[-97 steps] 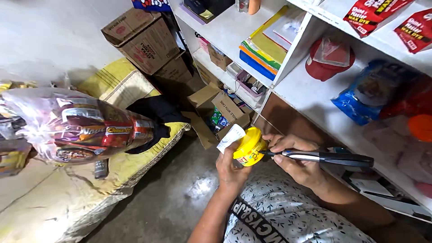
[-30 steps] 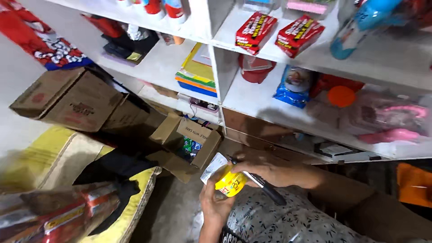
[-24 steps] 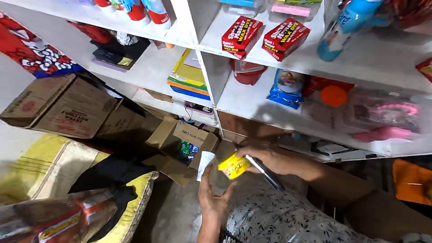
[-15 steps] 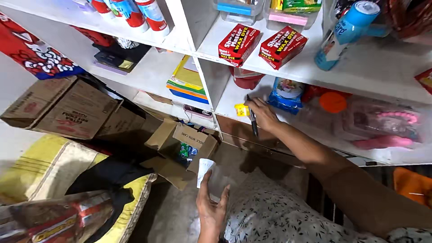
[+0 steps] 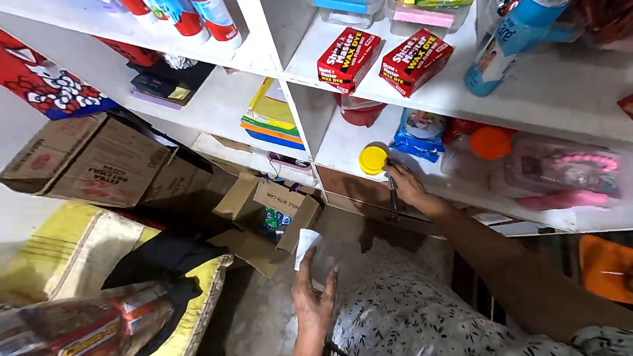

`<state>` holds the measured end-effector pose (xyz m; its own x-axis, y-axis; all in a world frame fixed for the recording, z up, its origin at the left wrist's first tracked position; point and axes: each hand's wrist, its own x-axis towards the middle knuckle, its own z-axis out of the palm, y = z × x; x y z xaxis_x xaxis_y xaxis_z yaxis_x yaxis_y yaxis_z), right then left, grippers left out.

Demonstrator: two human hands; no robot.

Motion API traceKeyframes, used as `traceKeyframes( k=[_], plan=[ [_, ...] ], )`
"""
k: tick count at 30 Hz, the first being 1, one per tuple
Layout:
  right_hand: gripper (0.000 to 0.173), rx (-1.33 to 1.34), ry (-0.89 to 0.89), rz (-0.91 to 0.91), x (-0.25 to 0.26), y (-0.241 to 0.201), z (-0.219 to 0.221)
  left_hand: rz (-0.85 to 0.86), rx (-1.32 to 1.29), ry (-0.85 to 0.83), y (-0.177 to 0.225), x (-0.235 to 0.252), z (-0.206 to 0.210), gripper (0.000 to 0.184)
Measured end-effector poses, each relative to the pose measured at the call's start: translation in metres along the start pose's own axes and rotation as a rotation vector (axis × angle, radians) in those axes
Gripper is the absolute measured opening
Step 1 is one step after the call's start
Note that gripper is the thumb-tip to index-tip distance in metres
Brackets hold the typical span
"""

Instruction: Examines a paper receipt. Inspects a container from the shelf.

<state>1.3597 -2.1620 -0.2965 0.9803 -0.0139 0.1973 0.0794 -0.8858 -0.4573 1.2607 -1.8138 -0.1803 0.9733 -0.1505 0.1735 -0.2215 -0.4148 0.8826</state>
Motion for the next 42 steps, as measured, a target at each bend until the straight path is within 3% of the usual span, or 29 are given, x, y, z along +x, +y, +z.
traceKeyframes(
  k=[8, 15, 21, 27, 35, 40, 42],
  plan=[
    [0.041, 0.296, 0.100, 0.300, -0.084, -0.050, -0.028, 0.035, -0.005, -0.121, 0.007, 0.008, -0.001, 0.052],
    [0.037, 0.353, 0.150, 0.351, -0.096, -0.075, -0.078, 0.077, -0.063, -0.196, 0.009, 0.008, -0.001, 0.049],
    [0.034, 0.364, 0.274, 0.256, -0.096, -0.092, -0.102, 0.095, -0.106, -0.193, 0.007, 0.003, -0.005, 0.048],
    [0.034, 0.306, 0.100, 0.288, -0.098, -0.103, -0.096, 0.102, -0.141, -0.131, 0.003, -0.006, -0.014, 0.046],
    [0.031, 0.398, 0.142, 0.108, -0.099, -0.097, -0.068, 0.120, -0.112, -0.095, 0.001, -0.012, -0.012, 0.043],
    [0.035, 0.340, -0.084, 0.131, -0.093, -0.105, -0.054, -0.003, -0.073, -0.130, 0.003, -0.022, -0.013, 0.042],
    [0.033, 0.442, -0.132, 0.133, -0.088, -0.114, -0.047, -0.060, -0.052, -0.120, 0.009, -0.026, -0.014, 0.042]
  ],
)
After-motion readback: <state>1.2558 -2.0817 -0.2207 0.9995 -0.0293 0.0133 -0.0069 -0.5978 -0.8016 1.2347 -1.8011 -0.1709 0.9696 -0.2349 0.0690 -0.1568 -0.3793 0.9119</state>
